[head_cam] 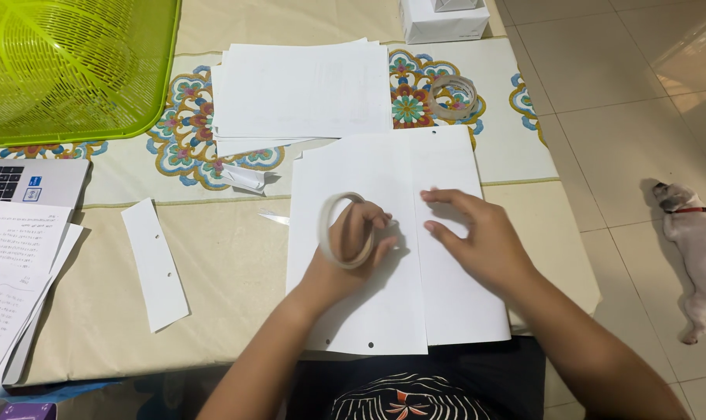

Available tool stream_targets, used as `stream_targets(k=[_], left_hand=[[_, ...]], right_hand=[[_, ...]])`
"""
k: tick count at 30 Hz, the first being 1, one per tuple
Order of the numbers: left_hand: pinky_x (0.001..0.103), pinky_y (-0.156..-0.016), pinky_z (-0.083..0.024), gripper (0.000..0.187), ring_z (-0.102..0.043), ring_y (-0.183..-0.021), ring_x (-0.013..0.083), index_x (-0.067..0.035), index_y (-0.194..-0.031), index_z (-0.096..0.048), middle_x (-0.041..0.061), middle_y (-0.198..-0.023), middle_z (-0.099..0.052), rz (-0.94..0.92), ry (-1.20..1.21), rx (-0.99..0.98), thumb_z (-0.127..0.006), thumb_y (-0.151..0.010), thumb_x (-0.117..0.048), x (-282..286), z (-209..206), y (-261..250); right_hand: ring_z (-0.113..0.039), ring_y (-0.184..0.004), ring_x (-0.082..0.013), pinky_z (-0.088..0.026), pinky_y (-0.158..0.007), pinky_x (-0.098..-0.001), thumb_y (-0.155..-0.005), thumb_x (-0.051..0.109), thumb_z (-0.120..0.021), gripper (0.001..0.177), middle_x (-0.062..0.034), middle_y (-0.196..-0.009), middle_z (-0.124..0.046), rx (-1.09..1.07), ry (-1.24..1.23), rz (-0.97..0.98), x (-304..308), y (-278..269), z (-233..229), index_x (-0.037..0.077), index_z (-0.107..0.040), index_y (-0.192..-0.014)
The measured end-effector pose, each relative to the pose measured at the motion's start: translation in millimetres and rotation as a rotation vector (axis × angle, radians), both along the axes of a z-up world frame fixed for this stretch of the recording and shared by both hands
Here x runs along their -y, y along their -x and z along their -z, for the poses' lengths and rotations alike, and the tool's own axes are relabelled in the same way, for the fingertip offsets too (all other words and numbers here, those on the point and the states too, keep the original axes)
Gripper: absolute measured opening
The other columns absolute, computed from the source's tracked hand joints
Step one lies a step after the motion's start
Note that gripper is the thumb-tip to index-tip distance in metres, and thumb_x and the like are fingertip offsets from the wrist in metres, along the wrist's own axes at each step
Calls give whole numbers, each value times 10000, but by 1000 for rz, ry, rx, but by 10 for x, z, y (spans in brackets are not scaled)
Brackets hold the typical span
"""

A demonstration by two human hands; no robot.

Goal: The person tapes a white sheet to a brown cardboard piece, then stacks and aligns several printed sheets. They use scissors to cut tape and trim the edges of the stacked papers, preparing a paper bundle.

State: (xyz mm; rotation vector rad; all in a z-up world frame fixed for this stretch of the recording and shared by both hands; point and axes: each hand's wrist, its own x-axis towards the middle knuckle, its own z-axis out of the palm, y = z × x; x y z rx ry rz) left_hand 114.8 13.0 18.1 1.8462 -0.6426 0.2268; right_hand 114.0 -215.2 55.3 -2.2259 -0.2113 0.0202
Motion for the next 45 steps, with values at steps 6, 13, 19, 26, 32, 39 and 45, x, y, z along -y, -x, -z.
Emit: stream_targets(k=[6, 13, 19, 26, 32, 39, 45], left_hand=[[384, -865, -583, 491, -702, -1050, 320, -36, -1146, -547, 141, -1140, -649, -26, -142, -14, -861, -775, -111, 26, -8, 1], [367, -825, -592, 551, -717, -1032, 291, -34, -1156, -514, 138, -1175, -631, -103, -89, -162, -876, -751, -125, 62, 16, 34], [357, -801, -590, 567, -707, -954, 269, -19, -1187, -519, 143, -1173, -625, -137, -112, -95, -886, -768, -122, 93, 70, 49], [333, -826, -616, 556, -731, -982, 234, -20, -1209, -485, 140, -1184, -624, -232, 22, -144, -853, -794, -57, 173, 165, 77], [352, -886, -635, 558, -701, -1201, 275, -14, -1218, -444, 153, -1186, -591, -243, 119, -225, -819, -805, -7, 201, 191, 50], [358, -907, -626, 561, -692, -1222, 288, -3, -1217, -437, 159, -1196, -595, -259, 106, -243, -821, -808, -12, 192, 163, 20], [361, -872, -627, 587, -723, -1123, 284, -1, -1225, -455, 156, -1202, -623, -294, 55, -276, -842, -784, -36, 143, 178, 1]], right_hand=[[-208, -1541, -237, -63, -1198, -573, -869, 466, -711, 689, -54, -1599, -397, 97, 445, -324, -24, -187, 101, 100, -540, -1427], [-207, -1536, -231, -70, -1191, -554, -895, 475, -658, 696, -17, -1620, -384, 107, 474, -310, -14, -211, 152, 147, -492, -1486], [-217, -1541, -237, -87, -1194, -541, -926, 496, -620, 701, -62, -1647, -333, 155, 474, -292, 10, -218, 243, 135, -463, -1507], [-214, -1538, -246, -80, -1193, -550, -925, 508, -621, 714, -97, -1643, -327, 210, 459, -300, 37, -187, 311, 135, -460, -1512], [-248, -1530, -241, -115, -1192, -542, -926, 503, -620, 679, -66, -1627, -365, 219, 462, -270, 10, -185, 314, 136, -486, -1482], [-262, -1505, -254, -140, -1169, -549, -948, 503, -573, 677, -28, -1626, -366, 235, 531, -287, -25, -196, 279, 138, -458, -1506], [-263, -1491, -286, -170, -1144, -558, -953, 538, -537, 689, 5, -1631, -352, 212, 588, -289, -57, -231, 279, 169, -427, -1525]])
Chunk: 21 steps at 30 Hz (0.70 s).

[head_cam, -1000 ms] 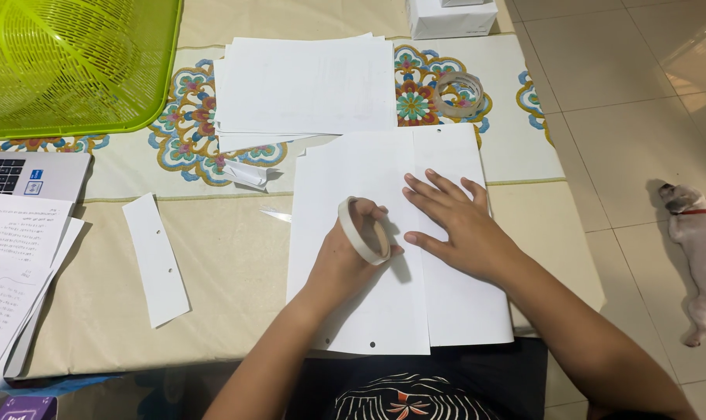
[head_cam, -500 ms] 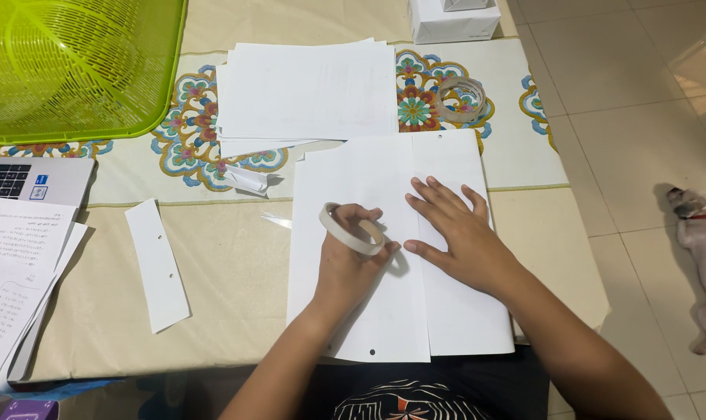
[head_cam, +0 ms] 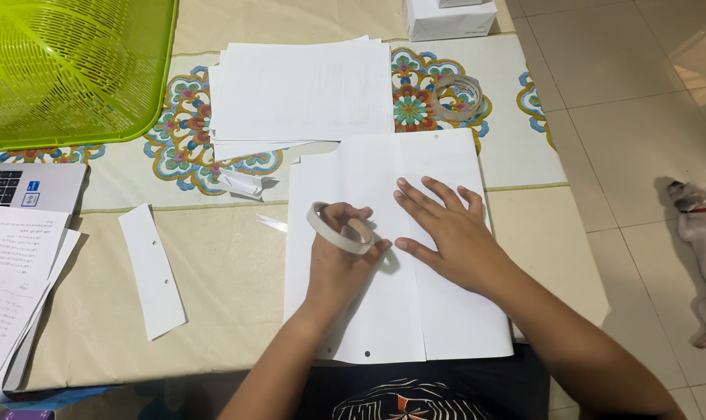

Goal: The person tapes a white sheet to a brown cardboard piece, then stacks and aligns several printed sheets. They use scissors to cut tape and trim the edges of the stacked papers, preparing a paper bundle.

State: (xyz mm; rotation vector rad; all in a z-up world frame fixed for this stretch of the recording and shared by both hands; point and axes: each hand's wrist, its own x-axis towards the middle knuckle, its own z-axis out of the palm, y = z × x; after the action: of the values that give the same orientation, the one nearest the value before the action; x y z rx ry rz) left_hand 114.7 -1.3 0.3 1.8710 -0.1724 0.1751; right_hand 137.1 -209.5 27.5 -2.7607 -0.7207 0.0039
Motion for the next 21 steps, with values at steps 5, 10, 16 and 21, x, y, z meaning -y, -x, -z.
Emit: stream_targets(k=[5, 10, 16, 21], left_hand=[[364, -893, -628, 580, -703, -1187, 295, 11, -1218, -458, 179, -1193, -611, 13, 5, 68, -844, -787, -35, -33, 16, -5], [371, -899, -630, 557, -701, -1184, 298, 8, -1215, -460, 184, -1206, -622, 17, 10, 66, -833, -802, -32, -30, 28, 5], [374, -940, -617, 587, -697, -1165, 285, -1, -1222, -460, 175, -1213, -619, 10, -16, 111, -855, -790, -42, -28, 36, -3], [395, -935, -601, 633, -684, -1154, 281, -12, -1233, -464, 170, -1215, -621, -2, -26, 97, -882, -760, -47, -19, 29, 17]], right_hand=[[-264, -1481, -312, -163, -1127, -584, -952, 546, -536, 698, 1, -1632, -352, 24, 12, -15, -27, -16, 9, 167, -429, -1528], [-269, -1494, -289, -143, -1152, -576, -918, 550, -575, 701, 22, -1623, -373, -7, -26, -4, -13, -14, -11, 181, -468, -1505], [-211, -1519, -302, -90, -1167, -588, -890, 576, -616, 753, -12, -1630, -347, -16, -26, -80, 58, 13, -17, 147, -466, -1491], [-194, -1534, -328, -73, -1184, -598, -934, 543, -593, 750, -30, -1656, -315, 10, -27, -97, 43, 43, 0, 116, -432, -1530]])
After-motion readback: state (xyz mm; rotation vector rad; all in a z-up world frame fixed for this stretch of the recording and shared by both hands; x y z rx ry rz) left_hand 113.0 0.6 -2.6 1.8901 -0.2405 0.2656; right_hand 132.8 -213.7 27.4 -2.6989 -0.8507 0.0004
